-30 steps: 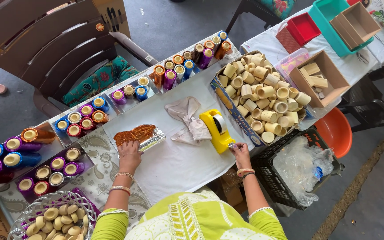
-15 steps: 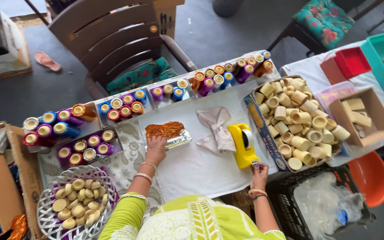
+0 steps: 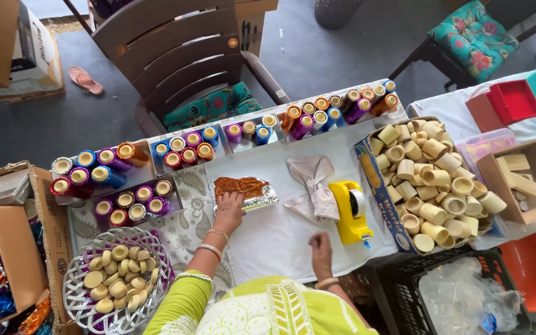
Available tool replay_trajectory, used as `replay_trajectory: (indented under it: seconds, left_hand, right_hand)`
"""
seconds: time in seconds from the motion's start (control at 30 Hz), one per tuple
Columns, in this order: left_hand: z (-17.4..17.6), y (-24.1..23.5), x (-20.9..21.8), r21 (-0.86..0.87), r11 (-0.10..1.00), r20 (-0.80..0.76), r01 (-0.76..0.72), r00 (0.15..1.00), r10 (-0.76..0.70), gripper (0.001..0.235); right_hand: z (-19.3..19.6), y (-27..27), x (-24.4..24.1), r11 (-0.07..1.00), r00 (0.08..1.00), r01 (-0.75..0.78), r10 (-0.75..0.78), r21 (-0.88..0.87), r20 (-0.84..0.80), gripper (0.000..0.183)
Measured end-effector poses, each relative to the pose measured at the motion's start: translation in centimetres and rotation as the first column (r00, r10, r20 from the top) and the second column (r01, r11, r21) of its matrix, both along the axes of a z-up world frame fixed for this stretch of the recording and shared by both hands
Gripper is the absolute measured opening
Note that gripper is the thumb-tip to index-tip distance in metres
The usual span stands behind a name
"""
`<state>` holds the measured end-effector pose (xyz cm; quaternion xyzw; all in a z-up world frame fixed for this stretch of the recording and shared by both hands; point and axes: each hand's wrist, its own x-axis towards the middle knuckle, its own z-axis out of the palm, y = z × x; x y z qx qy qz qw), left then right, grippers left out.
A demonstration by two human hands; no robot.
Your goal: The person wraps small, cylindrical candle holders in shiny metallic foil. They pick up a candle holder, place it on a sheet of foil, and fold the foil around it to create a wrapped package. The wrapped items are then placed into a tray alongside other finished products.
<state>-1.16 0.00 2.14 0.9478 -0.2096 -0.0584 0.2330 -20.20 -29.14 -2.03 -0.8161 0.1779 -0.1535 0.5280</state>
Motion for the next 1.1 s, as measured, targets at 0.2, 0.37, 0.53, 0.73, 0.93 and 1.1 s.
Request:
replay_trajectory:
  seconds: [0.2, 0.37, 0.53, 0.73, 0.93, 1.1]
  left_hand:
    - [0.4, -0.2, -0.3, -0.009, 1.0, 0.023, -0.005, 1.0, 0.005, 0.052]
    - [0.4, 0.0, -0.3, -0.003, 1.0, 0.03, -0.009, 0.999, 0.009, 0.053]
    - [0.5, 0.0, -0.3, 0.007, 1.0, 0.009, -0.011, 1.0, 0.011, 0.048]
    - [0.8, 0.1, -0.4, -0.024, 1.0, 0.028, -0.013, 1.0, 0.014, 0.051]
    - [0.9, 0.1, -0.5, -0.009, 1.0, 0.003, -0.014, 1.0, 0.014, 0.049]
    - [0.8, 0.1, -0.5, -0.006, 1.0, -0.001, -0.017, 1.0, 0.017, 0.049]
  right_hand:
    - [5.5, 4.8, 11.7, 0.908, 0.931, -0.359, 0.364, 0.214, 0.014, 0.008]
    - [6.0, 8.9, 19.3, 0.823, 0.823, -0.563, 0.566, 0.082, -0.032, 0.017]
    - [4.5, 10.6, 23.3, 0.729, 0.73, -0.683, 0.678, -0.044, -0.092, 0.026]
    - [3.1, 11.1, 24.9, 0.643, 0.653, -0.755, 0.718, -0.13, -0.241, 0.035]
    - [-0.1, 10.6, 26.2, 0.623, 0.602, -0.778, 0.7, -0.084, -0.384, 0.035]
    - [-1.0, 10.9, 26.6, 0.614, 0.581, -0.783, 0.662, -0.103, -0.474, 0.032]
